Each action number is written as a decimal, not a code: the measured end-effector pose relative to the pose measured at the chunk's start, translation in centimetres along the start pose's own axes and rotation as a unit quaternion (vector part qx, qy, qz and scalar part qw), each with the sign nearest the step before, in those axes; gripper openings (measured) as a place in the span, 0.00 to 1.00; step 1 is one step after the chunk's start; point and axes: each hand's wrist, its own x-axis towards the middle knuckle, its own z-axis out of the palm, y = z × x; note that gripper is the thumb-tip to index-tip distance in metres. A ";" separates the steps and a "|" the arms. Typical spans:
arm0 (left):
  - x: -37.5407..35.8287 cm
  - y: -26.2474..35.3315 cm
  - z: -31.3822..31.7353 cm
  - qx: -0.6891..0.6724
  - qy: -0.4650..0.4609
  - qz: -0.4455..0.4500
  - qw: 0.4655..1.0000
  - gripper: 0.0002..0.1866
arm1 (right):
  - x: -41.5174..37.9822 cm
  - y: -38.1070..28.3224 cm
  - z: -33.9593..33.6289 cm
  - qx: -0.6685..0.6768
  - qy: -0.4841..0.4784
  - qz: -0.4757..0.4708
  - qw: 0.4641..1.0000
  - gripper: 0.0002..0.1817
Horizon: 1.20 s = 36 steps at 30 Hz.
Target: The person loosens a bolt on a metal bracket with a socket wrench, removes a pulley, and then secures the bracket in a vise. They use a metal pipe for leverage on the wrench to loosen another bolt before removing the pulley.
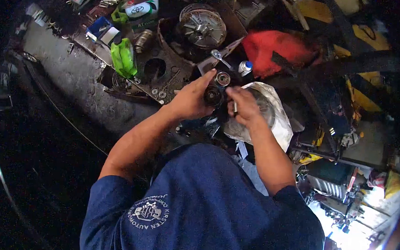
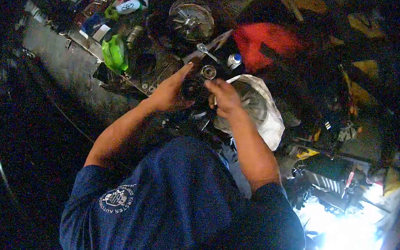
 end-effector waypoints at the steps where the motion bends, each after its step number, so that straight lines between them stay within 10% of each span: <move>1: 0.0 -0.1 0.3 0.002 -0.008 0.003 1.000 0.52 | -0.5 0.3 0.1 -0.006 0.004 0.051 0.999 0.13; 13: 0.9 2.7 3.6 -0.087 0.005 -0.061 0.994 0.48 | -1.5 1.0 -1.8 0.089 -0.040 0.101 0.990 0.11; 15: 0.8 2.4 4.3 -0.174 -0.038 -0.213 0.961 0.43 | -1.3 1.0 -2.0 0.074 -0.040 0.103 0.991 0.10; 28: 0.6 0.4 6.7 -0.458 0.021 -0.386 0.801 0.26 | -0.2 3.1 -3.2 0.007 -0.063 0.085 0.994 0.15; 31: 0.5 0.3 6.6 -0.389 0.037 -0.390 0.834 0.23 | -1.0 2.1 -2.8 -0.188 0.014 0.036 0.981 0.20; 33: 0.4 -0.1 6.4 -0.414 0.032 -0.402 0.816 0.24 | -1.2 2.1 -3.3 -0.417 0.052 -0.254 0.871 0.23; 36: 0.2 -0.1 6.7 -0.482 0.054 -0.396 0.779 0.23 | -1.4 2.0 -3.5 -0.468 -0.015 -0.318 0.825 0.20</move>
